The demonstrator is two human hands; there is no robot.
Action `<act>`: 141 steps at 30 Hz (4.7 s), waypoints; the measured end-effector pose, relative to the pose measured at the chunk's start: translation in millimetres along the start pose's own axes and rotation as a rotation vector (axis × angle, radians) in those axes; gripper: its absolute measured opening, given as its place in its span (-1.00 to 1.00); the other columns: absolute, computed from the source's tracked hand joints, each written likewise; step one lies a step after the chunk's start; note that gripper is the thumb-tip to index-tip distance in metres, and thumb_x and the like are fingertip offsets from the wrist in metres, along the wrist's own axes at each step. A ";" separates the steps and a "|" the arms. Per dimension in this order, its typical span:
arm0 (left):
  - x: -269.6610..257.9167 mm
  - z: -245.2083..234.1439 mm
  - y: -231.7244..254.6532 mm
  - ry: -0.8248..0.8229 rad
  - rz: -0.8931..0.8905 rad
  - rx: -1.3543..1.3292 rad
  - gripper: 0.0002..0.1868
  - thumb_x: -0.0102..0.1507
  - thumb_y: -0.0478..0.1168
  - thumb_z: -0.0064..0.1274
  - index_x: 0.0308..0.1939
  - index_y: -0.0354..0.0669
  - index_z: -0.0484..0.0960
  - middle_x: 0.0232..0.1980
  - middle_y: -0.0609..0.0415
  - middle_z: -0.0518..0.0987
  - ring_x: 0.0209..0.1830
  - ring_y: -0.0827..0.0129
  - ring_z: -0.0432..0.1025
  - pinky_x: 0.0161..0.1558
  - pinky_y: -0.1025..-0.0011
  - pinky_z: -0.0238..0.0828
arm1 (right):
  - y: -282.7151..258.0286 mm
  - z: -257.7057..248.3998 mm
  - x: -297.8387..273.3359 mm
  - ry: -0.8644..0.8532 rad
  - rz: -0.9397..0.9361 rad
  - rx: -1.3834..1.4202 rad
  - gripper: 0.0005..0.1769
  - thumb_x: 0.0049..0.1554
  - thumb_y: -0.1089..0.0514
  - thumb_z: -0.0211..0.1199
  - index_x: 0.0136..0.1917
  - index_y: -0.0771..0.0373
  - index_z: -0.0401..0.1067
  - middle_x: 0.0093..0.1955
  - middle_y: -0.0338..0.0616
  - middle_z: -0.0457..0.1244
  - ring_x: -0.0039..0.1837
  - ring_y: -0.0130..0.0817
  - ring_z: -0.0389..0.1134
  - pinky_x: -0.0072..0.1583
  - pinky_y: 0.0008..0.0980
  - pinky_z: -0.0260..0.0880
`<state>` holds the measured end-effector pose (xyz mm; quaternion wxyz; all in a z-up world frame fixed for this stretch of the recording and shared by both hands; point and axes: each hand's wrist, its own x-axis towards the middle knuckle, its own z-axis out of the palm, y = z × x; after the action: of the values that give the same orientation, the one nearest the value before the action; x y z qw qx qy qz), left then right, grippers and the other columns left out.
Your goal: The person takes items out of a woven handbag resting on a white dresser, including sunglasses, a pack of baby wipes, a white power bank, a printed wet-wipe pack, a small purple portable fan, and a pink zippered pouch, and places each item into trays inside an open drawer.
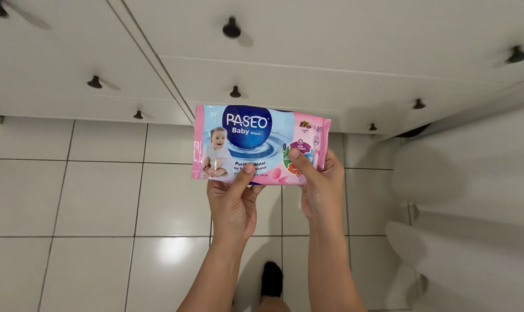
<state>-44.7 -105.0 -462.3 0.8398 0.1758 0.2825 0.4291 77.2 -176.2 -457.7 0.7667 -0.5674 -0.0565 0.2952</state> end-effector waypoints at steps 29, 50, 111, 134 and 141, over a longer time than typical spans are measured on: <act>146.4 -205.9 -108.6 -0.010 0.110 -0.015 -0.69 0.30 -0.40 0.09 0.11 -0.40 0.49 0.05 -0.06 0.62 -0.03 0.29 0.59 -0.01 0.21 0.65 | 260.8 -52.6 145.0 -0.209 0.015 0.273 -0.51 0.23 0.03 0.18 0.27 0.46 0.38 0.14 -0.01 0.38 0.13 -0.31 0.44 0.14 -0.24 0.50; 154.1 -228.6 -107.3 -0.015 0.088 -0.063 -0.70 0.30 -0.43 0.08 0.12 -0.32 0.50 0.04 -0.04 0.61 -0.02 0.31 0.58 0.00 0.23 0.63 | 376.7 -14.5 204.2 -0.215 -0.104 -0.242 -0.63 0.17 0.19 0.19 0.22 0.39 0.39 0.10 -0.01 0.37 0.12 -0.23 0.43 0.10 -0.26 0.46; 230.5 -209.7 -8.2 -0.039 -0.005 1.602 -0.34 0.19 -0.28 0.23 0.37 -0.16 0.40 -0.11 -0.13 0.71 -0.22 0.15 0.68 -0.26 0.30 0.59 | 234.2 -47.4 199.3 -0.445 0.491 -0.502 -0.53 0.01 0.22 0.42 0.16 0.47 0.43 0.08 0.04 0.41 0.07 -0.24 0.49 0.00 -0.21 0.55; 280.9 -259.6 -72.9 -0.979 -0.025 2.693 -0.07 0.38 0.15 -0.12 0.59 -0.22 -0.27 0.68 -0.10 -0.40 0.67 -0.01 -0.38 0.53 0.13 -0.14 | 257.6 -47.7 208.1 -1.463 -0.805 -2.024 -0.12 0.23 -0.28 0.03 0.65 -0.03 -0.23 0.72 -0.25 -0.43 0.70 -0.17 -0.44 0.56 0.12 -0.36; 292.7 -273.2 -86.3 -0.812 -0.425 2.715 -0.02 0.42 0.02 -0.11 0.64 -0.02 -0.50 0.69 -0.09 -0.60 0.69 -0.04 -0.46 0.54 0.07 -0.12 | 267.7 -42.3 205.6 -1.491 -0.715 -2.068 -0.16 0.26 -0.22 -0.04 0.66 -0.05 -0.28 0.73 -0.27 -0.46 0.70 -0.18 -0.48 0.55 0.15 -0.41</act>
<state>-23.8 100.2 -816.1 0.0930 0.8912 0.2315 -0.3788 159.6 -56.6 -765.3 -0.1961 -0.5432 -0.8045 0.1385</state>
